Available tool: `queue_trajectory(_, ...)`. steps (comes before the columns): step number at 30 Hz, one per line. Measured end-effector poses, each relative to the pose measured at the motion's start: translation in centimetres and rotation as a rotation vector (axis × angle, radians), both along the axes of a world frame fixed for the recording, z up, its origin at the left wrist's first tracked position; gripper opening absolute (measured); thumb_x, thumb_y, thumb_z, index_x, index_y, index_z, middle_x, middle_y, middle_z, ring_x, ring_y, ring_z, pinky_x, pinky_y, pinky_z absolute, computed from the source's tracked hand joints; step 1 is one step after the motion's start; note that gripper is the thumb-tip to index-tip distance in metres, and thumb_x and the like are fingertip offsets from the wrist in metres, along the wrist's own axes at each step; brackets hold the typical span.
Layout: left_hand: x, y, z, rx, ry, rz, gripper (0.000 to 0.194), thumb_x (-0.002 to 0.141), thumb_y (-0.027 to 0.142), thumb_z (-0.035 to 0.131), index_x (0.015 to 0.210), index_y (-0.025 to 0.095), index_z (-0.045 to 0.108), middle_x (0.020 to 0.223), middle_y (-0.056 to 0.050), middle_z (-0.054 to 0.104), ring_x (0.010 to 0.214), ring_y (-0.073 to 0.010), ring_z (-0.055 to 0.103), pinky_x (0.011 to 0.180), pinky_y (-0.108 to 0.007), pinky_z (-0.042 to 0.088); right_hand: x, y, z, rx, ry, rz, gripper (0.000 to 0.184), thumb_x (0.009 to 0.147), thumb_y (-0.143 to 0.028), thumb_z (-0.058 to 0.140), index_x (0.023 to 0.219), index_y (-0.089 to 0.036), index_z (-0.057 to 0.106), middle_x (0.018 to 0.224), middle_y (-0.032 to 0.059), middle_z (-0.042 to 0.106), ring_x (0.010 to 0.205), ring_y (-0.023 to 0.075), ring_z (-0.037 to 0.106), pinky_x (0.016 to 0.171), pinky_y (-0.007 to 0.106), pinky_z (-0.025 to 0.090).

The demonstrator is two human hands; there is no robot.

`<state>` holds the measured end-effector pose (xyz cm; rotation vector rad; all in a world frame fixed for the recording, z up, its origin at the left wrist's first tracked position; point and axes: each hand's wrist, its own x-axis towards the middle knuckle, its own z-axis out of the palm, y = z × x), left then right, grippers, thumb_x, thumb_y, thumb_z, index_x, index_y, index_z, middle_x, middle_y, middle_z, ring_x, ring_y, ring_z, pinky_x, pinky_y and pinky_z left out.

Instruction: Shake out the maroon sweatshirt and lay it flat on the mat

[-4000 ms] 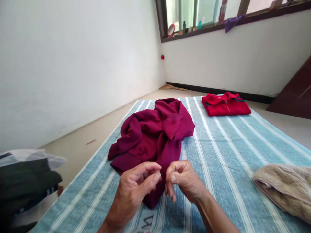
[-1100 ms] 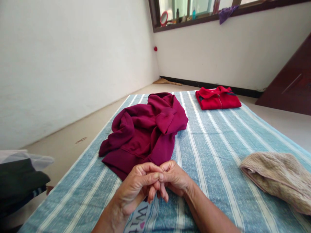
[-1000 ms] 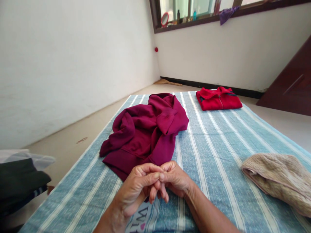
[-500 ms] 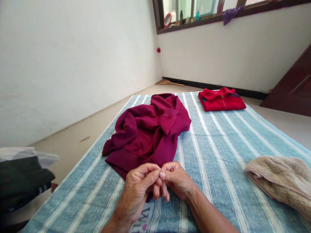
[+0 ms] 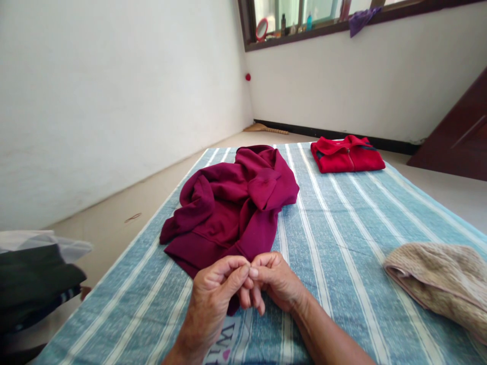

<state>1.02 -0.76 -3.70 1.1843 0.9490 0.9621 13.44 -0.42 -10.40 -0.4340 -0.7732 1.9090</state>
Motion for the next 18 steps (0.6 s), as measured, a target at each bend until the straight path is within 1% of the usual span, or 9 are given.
queue_trajectory(3, -0.01, -0.01, -0.24, 0.002, 0.008, -0.011, 0.018, 0.082, 0.032, 0.062, 0.075, 0.016, 0.062, 0.052, 0.002, 0.062, 0.040, -0.0128, 0.059, 0.042, -0.020, 0.046, 0.04, 0.04, 0.03, -0.002, -0.004, 0.003, 0.035, 0.076, -0.041, 0.069, 0.060, -0.012, 0.058, 0.052, 0.0074, 0.066, 0.032, 0.0109, 0.055, 0.030, 0.015, 0.034)
queue_trajectory(7, -0.04, -0.05, -0.49, -0.001, 0.006, -0.012, 0.019, 0.082, 0.033, 0.061, 0.075, 0.015, 0.060, 0.051, 0.002, 0.060, 0.040, -0.0127, 0.059, 0.042, -0.021, 0.046, 0.08, 0.06, -0.17, 0.017, 0.016, 0.016, 0.033, 0.079, -0.038, 0.067, 0.062, -0.011, 0.060, 0.053, 0.0078, 0.067, 0.033, 0.0111, 0.056, 0.031, 0.015, 0.036)
queue_trajectory(12, -0.02, -0.12, -0.12, 0.026, 0.038, 0.009, 0.018, 0.082, 0.032, 0.061, 0.075, 0.015, 0.061, 0.053, 0.002, 0.061, 0.039, -0.0111, 0.057, 0.041, -0.019, 0.045, 0.09, -0.01, -0.14, 0.010, 0.027, 0.019, 0.031, 0.078, -0.037, 0.068, 0.063, -0.011, 0.060, 0.055, 0.0085, 0.068, 0.034, 0.0115, 0.057, 0.029, 0.014, 0.034)
queue_trajectory(18, -0.05, -0.17, 0.20, 0.068, 0.127, 0.024, 0.018, 0.082, 0.032, 0.061, 0.074, 0.016, 0.063, 0.049, 0.002, 0.059, 0.041, -0.0128, 0.059, 0.043, -0.019, 0.045, 0.15, 0.00, 0.09, -0.014, -0.019, 0.004, 0.034, 0.074, -0.042, 0.070, 0.063, -0.011, 0.059, 0.053, 0.0081, 0.067, 0.033, 0.0113, 0.055, 0.028, 0.013, 0.033)
